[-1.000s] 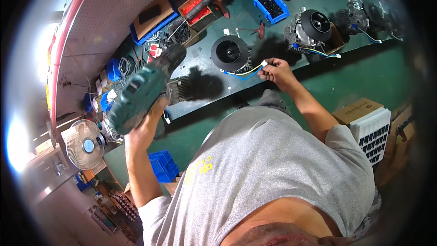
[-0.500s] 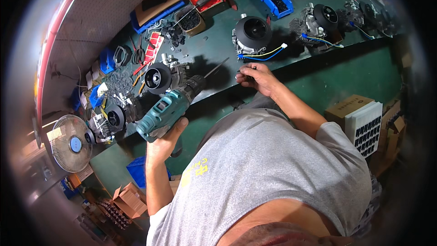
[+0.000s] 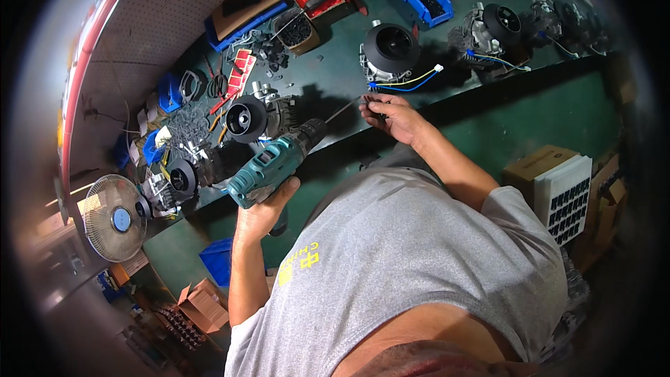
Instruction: The person uses a cordless drill to fasten screws into several small electric motors placed on a green workbench. They repeatedly pick up each motor, align it, and drive screws into its housing, then set it aside and move to the next unit.
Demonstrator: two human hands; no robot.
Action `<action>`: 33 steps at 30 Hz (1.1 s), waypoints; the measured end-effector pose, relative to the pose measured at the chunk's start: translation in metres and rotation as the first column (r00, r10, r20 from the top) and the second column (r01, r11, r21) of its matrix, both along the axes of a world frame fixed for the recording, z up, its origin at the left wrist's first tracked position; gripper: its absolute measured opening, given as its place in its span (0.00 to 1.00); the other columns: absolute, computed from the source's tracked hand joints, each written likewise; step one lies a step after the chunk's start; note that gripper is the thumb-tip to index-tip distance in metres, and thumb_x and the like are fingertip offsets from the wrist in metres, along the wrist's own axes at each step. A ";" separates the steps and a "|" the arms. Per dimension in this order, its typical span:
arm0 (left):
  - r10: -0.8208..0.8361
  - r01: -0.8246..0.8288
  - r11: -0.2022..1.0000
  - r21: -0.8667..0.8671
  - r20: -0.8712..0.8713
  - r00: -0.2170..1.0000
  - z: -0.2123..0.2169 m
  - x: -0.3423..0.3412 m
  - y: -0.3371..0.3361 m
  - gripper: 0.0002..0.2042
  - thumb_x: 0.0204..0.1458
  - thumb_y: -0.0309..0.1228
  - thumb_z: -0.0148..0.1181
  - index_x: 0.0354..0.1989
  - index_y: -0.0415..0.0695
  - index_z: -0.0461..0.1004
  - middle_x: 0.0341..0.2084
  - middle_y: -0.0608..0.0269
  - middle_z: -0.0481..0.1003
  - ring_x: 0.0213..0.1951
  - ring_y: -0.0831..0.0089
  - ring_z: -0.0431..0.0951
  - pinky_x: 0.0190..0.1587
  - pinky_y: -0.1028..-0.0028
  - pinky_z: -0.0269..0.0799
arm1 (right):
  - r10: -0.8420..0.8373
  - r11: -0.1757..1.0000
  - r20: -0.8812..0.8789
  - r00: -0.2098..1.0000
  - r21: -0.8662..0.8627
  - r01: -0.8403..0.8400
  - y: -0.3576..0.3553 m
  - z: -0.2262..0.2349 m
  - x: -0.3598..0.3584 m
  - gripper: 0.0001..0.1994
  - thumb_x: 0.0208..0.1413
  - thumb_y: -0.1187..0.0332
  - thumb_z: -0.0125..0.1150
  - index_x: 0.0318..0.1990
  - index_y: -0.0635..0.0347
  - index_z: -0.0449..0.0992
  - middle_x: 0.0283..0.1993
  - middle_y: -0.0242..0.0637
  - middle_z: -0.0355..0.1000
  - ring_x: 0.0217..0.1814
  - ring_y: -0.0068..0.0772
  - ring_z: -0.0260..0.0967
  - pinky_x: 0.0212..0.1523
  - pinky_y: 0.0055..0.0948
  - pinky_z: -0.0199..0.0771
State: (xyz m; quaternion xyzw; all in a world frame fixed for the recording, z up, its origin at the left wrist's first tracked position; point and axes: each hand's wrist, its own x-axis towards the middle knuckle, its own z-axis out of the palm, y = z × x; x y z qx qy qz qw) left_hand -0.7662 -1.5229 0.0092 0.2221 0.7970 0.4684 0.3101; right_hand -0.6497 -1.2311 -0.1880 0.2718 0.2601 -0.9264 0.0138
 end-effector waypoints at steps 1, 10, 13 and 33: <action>-0.002 0.002 1.000 -0.011 -0.002 1.000 -0.001 0.000 0.001 0.14 0.53 0.25 0.70 0.48 0.41 0.78 0.41 0.65 0.79 0.43 0.74 0.77 0.48 0.71 0.74 | -0.003 0.999 -0.032 0.999 -0.042 0.002 0.001 -0.006 -0.001 0.09 0.63 0.74 0.59 0.50 0.63 0.73 0.48 0.40 0.77 0.48 0.32 0.78 0.49 0.27 0.83; -0.017 0.017 0.998 -0.054 -0.002 1.000 -0.008 0.004 0.005 0.15 0.53 0.25 0.71 0.48 0.41 0.78 0.40 0.65 0.79 0.42 0.74 0.77 0.48 0.71 0.74 | -0.085 0.987 -0.017 0.996 -0.135 0.082 0.002 -0.004 -0.005 0.07 0.65 0.74 0.57 0.49 0.62 0.72 0.48 0.40 0.77 0.50 0.32 0.78 0.48 0.29 0.83; -0.018 0.018 0.998 -0.053 -0.009 1.000 -0.010 0.004 0.005 0.15 0.53 0.26 0.71 0.49 0.41 0.78 0.40 0.65 0.80 0.42 0.74 0.78 0.48 0.71 0.74 | -0.059 0.994 -0.010 0.998 -0.091 0.058 0.002 -0.001 -0.006 0.08 0.64 0.73 0.58 0.49 0.60 0.72 0.48 0.39 0.77 0.50 0.31 0.77 0.47 0.28 0.83; 0.011 -0.006 0.993 -0.114 0.042 0.999 -0.014 0.003 0.000 0.16 0.53 0.31 0.72 0.48 0.43 0.78 0.39 0.66 0.79 0.42 0.74 0.77 0.47 0.71 0.74 | -0.118 0.943 0.035 0.992 -0.310 0.123 -0.005 -0.013 -0.016 0.06 0.62 0.72 0.63 0.44 0.62 0.76 0.46 0.38 0.76 0.45 0.25 0.76 0.45 0.21 0.82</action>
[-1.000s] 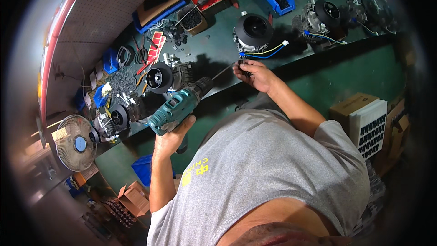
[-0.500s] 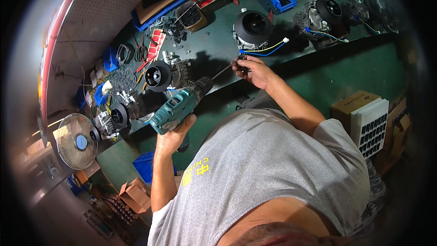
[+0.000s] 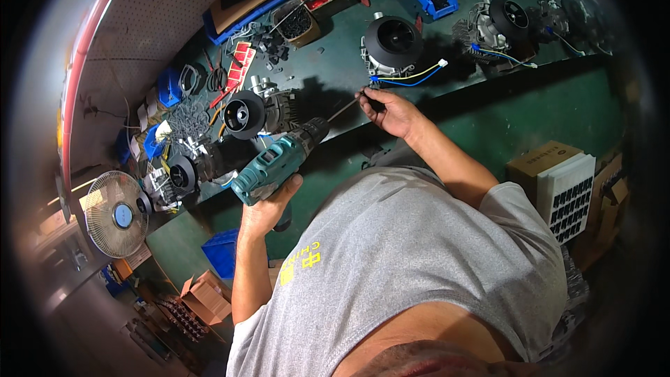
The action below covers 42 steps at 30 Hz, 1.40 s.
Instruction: The person uses a cordless drill to fasten screws into several small electric motors placed on a green workbench. They repeatedly pick up each motor, align it, and drive screws into its housing, then set it aside and move to the next unit.
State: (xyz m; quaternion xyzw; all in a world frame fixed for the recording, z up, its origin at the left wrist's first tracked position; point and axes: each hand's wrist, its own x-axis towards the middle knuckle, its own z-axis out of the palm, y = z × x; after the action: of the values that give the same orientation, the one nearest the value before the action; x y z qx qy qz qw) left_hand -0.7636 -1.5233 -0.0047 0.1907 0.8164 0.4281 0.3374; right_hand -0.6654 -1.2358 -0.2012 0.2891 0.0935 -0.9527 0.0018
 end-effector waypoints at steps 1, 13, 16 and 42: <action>-0.004 0.005 1.000 0.002 -0.008 1.000 0.000 -0.001 0.000 0.16 0.53 0.32 0.72 0.48 0.43 0.78 0.39 0.66 0.79 0.42 0.75 0.77 0.47 0.71 0.74 | -0.001 0.999 0.003 1.000 -0.032 0.001 0.000 0.000 0.000 0.06 0.62 0.72 0.63 0.44 0.63 0.76 0.46 0.39 0.76 0.45 0.25 0.76 0.45 0.21 0.82; -0.154 0.159 0.987 0.012 -0.181 0.971 -0.002 -0.006 0.000 0.12 0.50 0.27 0.71 0.41 0.40 0.78 0.32 0.61 0.80 0.32 0.73 0.79 0.39 0.71 0.75 | 0.049 0.997 0.080 0.996 -0.061 -0.045 0.003 0.006 -0.001 0.06 0.62 0.71 0.63 0.42 0.63 0.75 0.43 0.38 0.75 0.38 0.22 0.75 0.37 0.18 0.82; -0.287 0.277 0.958 -0.077 -0.287 0.914 -0.003 -0.010 0.004 0.10 0.47 0.25 0.71 0.37 0.39 0.78 0.27 0.57 0.80 0.28 0.68 0.81 0.36 0.71 0.75 | 0.020 0.985 0.062 0.998 -0.173 -0.009 0.005 0.002 -0.005 0.06 0.62 0.71 0.63 0.42 0.63 0.74 0.42 0.38 0.74 0.35 0.20 0.73 0.34 0.17 0.80; -0.507 0.467 0.861 -0.201 -0.417 0.754 0.063 -0.052 0.101 0.13 0.49 0.37 0.72 0.40 0.44 0.81 0.26 0.56 0.80 0.30 0.63 0.82 0.37 0.67 0.77 | -0.256 0.534 0.188 0.948 0.845 -0.023 0.040 -0.028 0.045 0.09 0.56 0.66 0.70 0.36 0.60 0.78 0.29 0.26 0.73 0.27 0.14 0.66 0.27 0.20 0.64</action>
State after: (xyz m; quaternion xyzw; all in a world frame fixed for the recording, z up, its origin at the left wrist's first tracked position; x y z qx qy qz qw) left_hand -0.8161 -1.4222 0.0579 0.4772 0.8113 0.2338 0.2435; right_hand -0.6204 -1.1961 -0.2293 0.3959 0.5163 -0.7360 -0.1873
